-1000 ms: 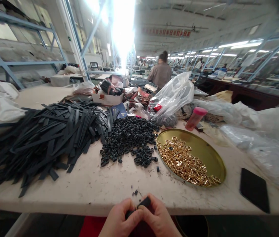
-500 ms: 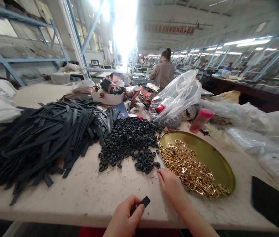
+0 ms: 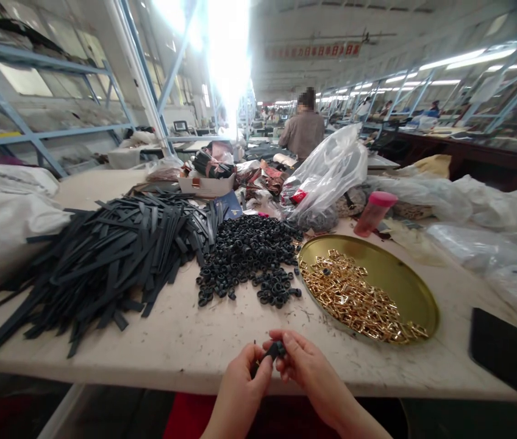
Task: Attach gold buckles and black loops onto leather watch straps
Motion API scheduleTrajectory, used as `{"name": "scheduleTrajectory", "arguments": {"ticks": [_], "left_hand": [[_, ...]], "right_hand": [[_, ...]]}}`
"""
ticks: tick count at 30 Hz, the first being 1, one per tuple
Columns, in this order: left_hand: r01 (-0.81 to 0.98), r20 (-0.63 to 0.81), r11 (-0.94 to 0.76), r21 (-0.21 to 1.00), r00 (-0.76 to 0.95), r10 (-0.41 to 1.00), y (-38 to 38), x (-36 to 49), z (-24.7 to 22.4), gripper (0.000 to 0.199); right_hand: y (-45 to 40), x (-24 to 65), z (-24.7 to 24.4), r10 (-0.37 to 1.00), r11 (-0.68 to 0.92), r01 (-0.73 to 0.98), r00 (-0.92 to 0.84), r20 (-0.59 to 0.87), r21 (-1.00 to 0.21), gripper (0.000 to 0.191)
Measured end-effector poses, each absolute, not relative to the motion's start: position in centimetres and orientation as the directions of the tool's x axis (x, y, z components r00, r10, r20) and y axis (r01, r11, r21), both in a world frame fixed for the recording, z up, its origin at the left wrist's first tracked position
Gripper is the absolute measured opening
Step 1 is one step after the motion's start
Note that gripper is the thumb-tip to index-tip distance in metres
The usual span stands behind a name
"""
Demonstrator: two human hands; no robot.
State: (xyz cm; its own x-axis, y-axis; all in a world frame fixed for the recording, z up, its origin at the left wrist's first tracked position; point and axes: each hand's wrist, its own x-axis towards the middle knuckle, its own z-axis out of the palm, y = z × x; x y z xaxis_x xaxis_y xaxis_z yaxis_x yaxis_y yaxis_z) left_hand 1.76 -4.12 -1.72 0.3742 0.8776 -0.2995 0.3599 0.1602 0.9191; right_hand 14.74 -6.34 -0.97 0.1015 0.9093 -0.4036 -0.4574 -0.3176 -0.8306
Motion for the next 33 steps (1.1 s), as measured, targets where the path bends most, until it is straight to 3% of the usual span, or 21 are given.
{"name": "scheduleTrajectory", "arguments": {"ticks": [5, 7, 14, 21, 25, 29, 33], "left_hand": [[0.378, -0.443, 0.285, 0.881, 0.447, 0.777, -4.9, 1.6, -1.0, 0.022], [0.377, -0.449, 0.291, 0.879, 0.450, 0.772, -5.3, 1.6, -0.8, 0.022], [0.335, -0.272, 0.141, 0.932, 0.387, 0.881, -5.9, 1.7, -0.1, 0.021], [0.293, -0.275, 0.165, 0.942, 0.389, 0.879, -5.8, 1.5, 0.0, 0.024], [0.281, -0.309, 0.187, 0.942, 0.497, 0.811, -5.3, 1.0, 0.4, 0.018], [0.206, -0.294, 0.222, 0.953, 0.454, 0.841, -4.8, 0.6, -0.3, 0.022], [0.222, -0.324, 0.248, 0.943, 0.442, 0.837, -4.3, 0.3, -1.1, 0.021]], "right_hand": [[-7.9, 14.7, -1.3, 0.971, -0.174, -0.149, 0.140, -0.195, -0.973, 0.034], [-8.4, 14.5, -1.6, 0.977, -0.145, -0.113, 0.138, -0.160, -0.983, 0.031], [-8.4, 13.9, -1.8, 0.938, -0.216, -0.369, 0.179, -0.298, -0.904, 0.036], [-8.8, 12.5, -3.0, 0.913, -0.236, -0.603, 0.131, -0.387, -0.762, 0.026], [-8.5, 13.0, -2.9, 0.893, -0.264, -0.535, 0.179, -0.413, -0.803, 0.026], [-8.1, 12.9, -2.7, 0.919, -0.299, -0.527, 0.067, -0.389, -0.795, 0.030], [-8.1, 12.7, -3.1, 0.924, -0.260, -0.508, 0.117, -0.364, -0.822, 0.038]]}}
